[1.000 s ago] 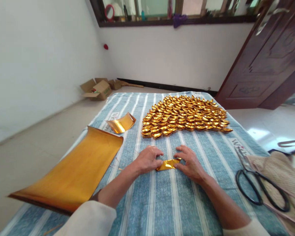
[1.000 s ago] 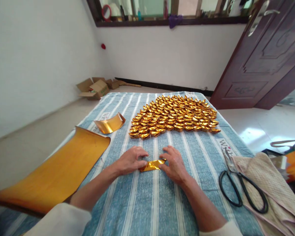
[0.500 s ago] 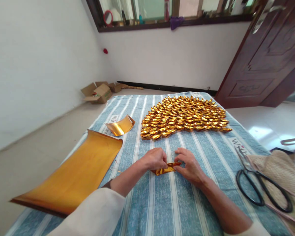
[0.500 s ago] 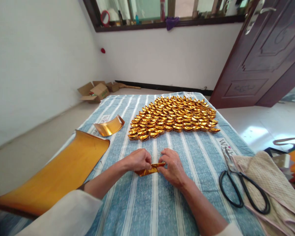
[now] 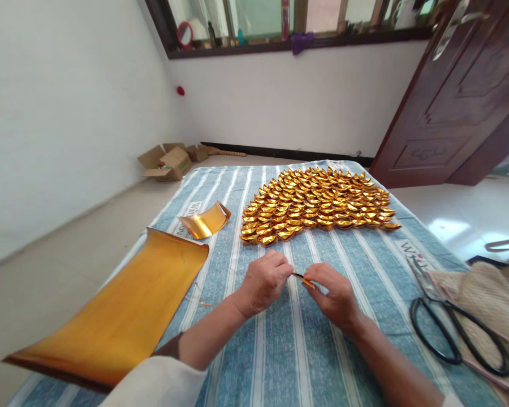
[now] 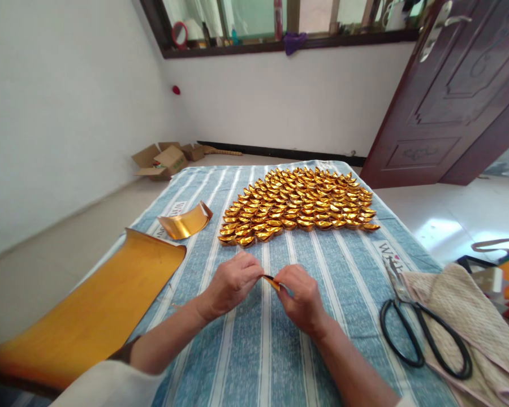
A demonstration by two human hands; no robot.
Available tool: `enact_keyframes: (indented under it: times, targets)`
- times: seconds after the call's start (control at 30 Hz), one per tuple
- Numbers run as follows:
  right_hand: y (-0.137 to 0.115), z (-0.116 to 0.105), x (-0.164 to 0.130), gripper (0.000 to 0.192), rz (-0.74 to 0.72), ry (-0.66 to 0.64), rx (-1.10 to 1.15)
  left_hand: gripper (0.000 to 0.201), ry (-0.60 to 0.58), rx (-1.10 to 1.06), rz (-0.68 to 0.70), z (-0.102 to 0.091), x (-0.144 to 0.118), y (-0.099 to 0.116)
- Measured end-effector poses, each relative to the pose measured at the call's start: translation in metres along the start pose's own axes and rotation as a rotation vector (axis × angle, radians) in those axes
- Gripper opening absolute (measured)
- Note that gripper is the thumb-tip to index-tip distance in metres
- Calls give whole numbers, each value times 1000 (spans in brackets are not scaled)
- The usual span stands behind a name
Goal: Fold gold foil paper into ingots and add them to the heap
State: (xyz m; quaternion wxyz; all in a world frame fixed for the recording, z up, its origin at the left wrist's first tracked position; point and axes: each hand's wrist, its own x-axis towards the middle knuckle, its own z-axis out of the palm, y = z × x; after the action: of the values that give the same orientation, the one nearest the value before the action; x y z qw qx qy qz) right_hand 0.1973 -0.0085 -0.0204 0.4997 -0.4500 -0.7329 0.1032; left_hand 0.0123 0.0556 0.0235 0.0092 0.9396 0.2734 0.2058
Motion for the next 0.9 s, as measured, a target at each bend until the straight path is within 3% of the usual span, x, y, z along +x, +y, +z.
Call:
enact_keyframes:
  times: [0.17,0.3,0.53,0.9]
  targets:
    - [-12,5,-6,20,-324,-49,-285,29,164,6,54,16,-21,2]
    - [-20,8,-13,19,-419,-173,-347,30,117,-18,92,20,-40,5]
    - [-26,13,-15,25,-404,-359,-238,22,28,-221,35,19,-58,6]
    - [-15,9,-14,15,-328,-324,-213,12,-13,-374,-205,23,-56,7]
